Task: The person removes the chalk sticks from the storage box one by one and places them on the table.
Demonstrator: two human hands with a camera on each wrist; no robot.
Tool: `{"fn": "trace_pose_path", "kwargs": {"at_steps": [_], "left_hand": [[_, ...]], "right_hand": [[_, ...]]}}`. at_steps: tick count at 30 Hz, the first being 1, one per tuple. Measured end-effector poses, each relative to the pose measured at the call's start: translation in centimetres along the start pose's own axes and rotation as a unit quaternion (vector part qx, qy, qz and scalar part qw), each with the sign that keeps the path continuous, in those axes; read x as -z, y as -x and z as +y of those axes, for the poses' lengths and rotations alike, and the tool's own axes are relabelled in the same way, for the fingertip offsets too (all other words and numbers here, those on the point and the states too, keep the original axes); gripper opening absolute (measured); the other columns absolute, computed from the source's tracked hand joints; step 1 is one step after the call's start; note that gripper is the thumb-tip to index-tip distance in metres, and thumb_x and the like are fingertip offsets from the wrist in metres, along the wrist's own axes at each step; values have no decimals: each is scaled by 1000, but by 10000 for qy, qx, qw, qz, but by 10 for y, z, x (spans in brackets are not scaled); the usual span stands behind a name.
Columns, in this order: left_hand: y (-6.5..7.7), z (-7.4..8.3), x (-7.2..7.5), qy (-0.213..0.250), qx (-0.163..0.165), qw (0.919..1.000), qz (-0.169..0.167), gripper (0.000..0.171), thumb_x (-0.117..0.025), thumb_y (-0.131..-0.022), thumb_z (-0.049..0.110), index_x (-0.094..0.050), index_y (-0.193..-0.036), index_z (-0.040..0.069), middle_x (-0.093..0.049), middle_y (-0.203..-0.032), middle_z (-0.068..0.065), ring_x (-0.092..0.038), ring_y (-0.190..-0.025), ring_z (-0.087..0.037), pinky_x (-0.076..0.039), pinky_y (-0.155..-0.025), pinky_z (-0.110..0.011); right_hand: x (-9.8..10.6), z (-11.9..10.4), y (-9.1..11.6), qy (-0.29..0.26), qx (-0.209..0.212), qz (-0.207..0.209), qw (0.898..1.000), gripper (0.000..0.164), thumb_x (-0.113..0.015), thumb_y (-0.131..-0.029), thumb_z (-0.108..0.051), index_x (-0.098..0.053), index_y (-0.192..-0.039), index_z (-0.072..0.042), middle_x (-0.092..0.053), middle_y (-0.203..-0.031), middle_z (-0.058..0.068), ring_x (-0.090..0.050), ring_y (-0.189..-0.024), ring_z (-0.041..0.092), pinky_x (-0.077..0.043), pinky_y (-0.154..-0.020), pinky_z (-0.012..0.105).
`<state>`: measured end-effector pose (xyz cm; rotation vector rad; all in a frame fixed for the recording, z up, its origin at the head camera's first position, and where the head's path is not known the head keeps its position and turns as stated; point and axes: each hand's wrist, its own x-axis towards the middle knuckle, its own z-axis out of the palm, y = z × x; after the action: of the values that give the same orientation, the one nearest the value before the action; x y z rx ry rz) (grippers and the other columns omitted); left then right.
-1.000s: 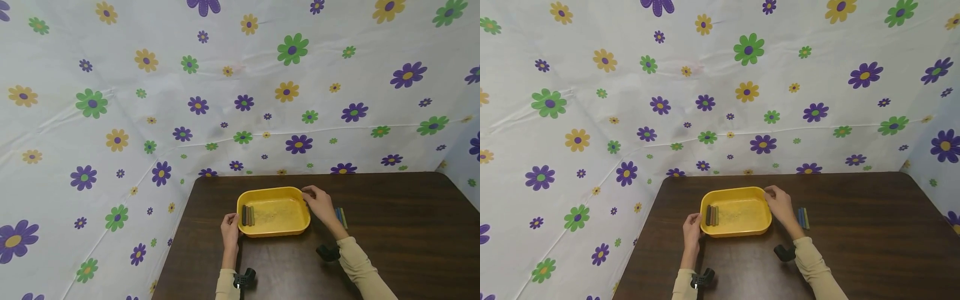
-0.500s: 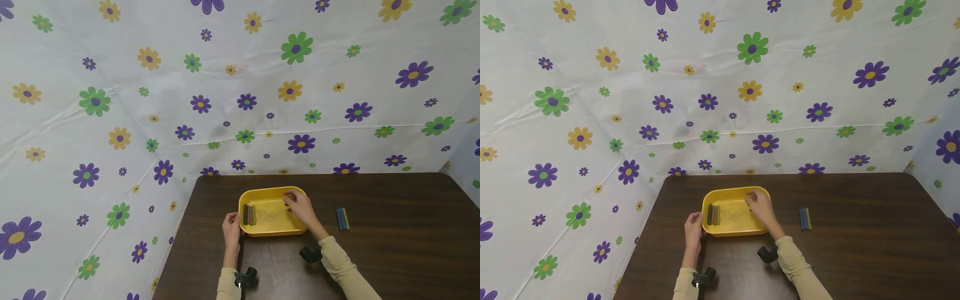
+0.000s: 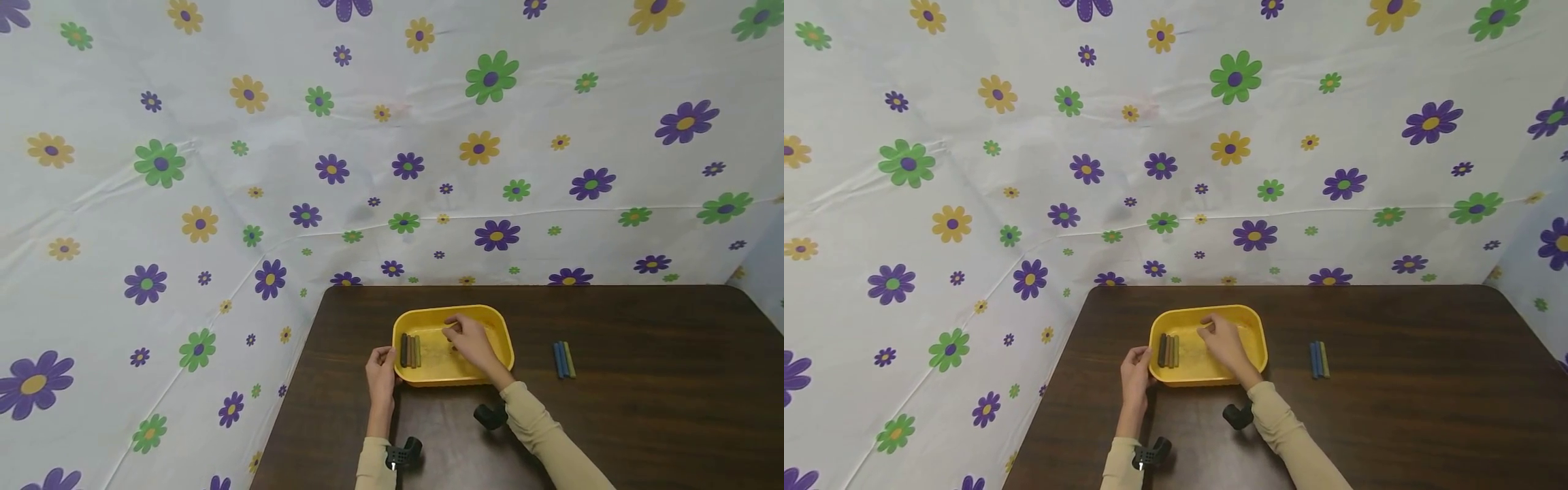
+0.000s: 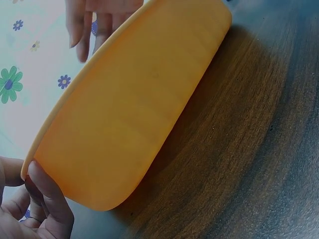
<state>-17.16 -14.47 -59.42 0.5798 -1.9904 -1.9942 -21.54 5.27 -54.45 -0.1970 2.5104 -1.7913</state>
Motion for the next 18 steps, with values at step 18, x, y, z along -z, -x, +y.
{"fn": "trace_pose_path", "kwargs": {"at_steps": [18], "left_hand": [[-2,-3,1,91,38,9999,-36,20,-65,-102,17,-66,-110,-2,-63,-93,-13,-53,-61,-13,-44,-46,-21]], "right_hand": [[-36,10,-7,10,-348,-328,9989,31,-67,-97,-4,-61,-123,11,-70,-92,17,-70,-74,36,-59,-63,44]]}}
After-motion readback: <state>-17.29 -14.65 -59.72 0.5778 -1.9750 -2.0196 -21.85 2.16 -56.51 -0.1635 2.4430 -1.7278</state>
